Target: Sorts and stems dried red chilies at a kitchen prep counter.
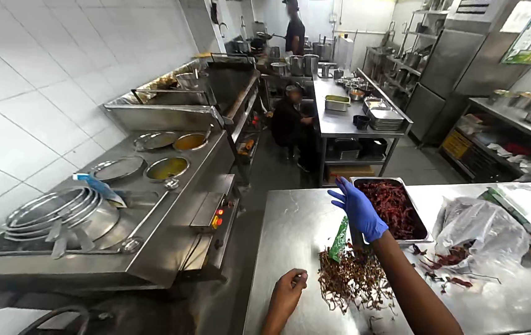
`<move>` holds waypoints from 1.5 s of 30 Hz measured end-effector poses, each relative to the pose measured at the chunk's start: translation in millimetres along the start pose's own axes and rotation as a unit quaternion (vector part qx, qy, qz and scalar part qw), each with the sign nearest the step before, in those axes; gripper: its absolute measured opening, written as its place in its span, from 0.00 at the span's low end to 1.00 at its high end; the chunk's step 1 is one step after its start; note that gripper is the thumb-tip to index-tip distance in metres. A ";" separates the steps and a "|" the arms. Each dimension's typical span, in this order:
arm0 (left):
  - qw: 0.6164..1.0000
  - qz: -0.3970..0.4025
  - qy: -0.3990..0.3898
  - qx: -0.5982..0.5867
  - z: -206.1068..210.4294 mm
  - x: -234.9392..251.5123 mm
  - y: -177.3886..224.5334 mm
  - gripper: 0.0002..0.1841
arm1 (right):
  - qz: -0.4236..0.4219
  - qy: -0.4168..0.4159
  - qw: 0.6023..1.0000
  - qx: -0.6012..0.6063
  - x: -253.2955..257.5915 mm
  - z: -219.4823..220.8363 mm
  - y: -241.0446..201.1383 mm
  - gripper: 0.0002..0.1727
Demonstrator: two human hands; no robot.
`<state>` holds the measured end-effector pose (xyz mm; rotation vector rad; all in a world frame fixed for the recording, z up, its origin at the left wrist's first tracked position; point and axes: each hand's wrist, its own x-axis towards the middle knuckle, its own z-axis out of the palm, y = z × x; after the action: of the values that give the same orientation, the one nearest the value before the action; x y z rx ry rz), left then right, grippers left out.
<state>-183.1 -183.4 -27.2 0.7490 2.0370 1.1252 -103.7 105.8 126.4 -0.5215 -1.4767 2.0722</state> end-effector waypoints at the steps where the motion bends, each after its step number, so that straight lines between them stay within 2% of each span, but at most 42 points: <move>1: 1.000 -0.007 0.003 -0.005 1.0 -4.2 -7.6 0.17 | 0.001 -0.007 1.000 0.002 0.2 3.4 -0.3 0.33; 7: 0.997 -0.043 0.014 -0.070 25.7 -33.9 -34.3 0.14 | 0.061 -0.060 0.996 -0.013 -20.6 14.8 33.0 0.31; 12: 0.996 -0.035 -0.011 -0.082 38.3 -42.2 -29.9 0.14 | 0.078 -0.066 0.995 -0.019 -39.1 5.7 54.7 0.30; 15: 0.997 -0.019 0.004 -0.078 43.6 -42.7 -21.3 0.13 | 0.082 -0.072 0.993 -0.046 -64.0 -4.5 67.5 0.26; 17: 0.996 0.003 0.032 -0.084 49.3 -42.5 -13.9 0.18 | 0.100 -0.092 0.989 -0.062 -83.3 -14.9 82.6 0.23; 19: 0.993 0.031 0.069 -0.090 57.3 -42.1 -3.9 0.26 | 0.121 -0.126 0.983 -0.060 -102.3 -26.4 100.0 0.21; 21: 0.992 0.049 0.086 -0.082 63.8 -40.3 6.9 0.35 | 0.141 -0.148 0.978 -0.043 -121.3 -35.5 113.3 0.21; 22: 0.991 0.058 0.085 -0.080 66.7 -39.2 11.1 0.36 | 0.147 -0.148 0.977 -0.040 -131.1 -39.1 118.0 0.21; 24: 0.992 0.081 0.065 -0.073 72.8 -37.0 13.2 0.32 | 0.156 -0.135 0.978 -0.039 -150.8 -46.3 125.2 0.20; 28: 0.992 0.107 0.016 -0.057 87.5 -31.0 12.7 0.14 | 0.156 -0.111 0.981 -0.026 -177.1 -67.3 134.0 0.18; 38: 0.989 0.123 -0.059 -0.060 123.8 -13.1 34.1 0.09 | 0.159 -0.019 0.986 -0.056 -199.2 -118.3 118.6 0.15; 45: 0.986 0.150 -0.064 -0.045 136.4 7.8 53.3 0.09 | 0.134 0.029 0.970 -0.199 -188.8 -163.8 86.5 0.15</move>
<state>-72.5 -87.5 -36.4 1.0793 1.7941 1.2891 123.2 86.5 -8.1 -0.9750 -1.8854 1.9328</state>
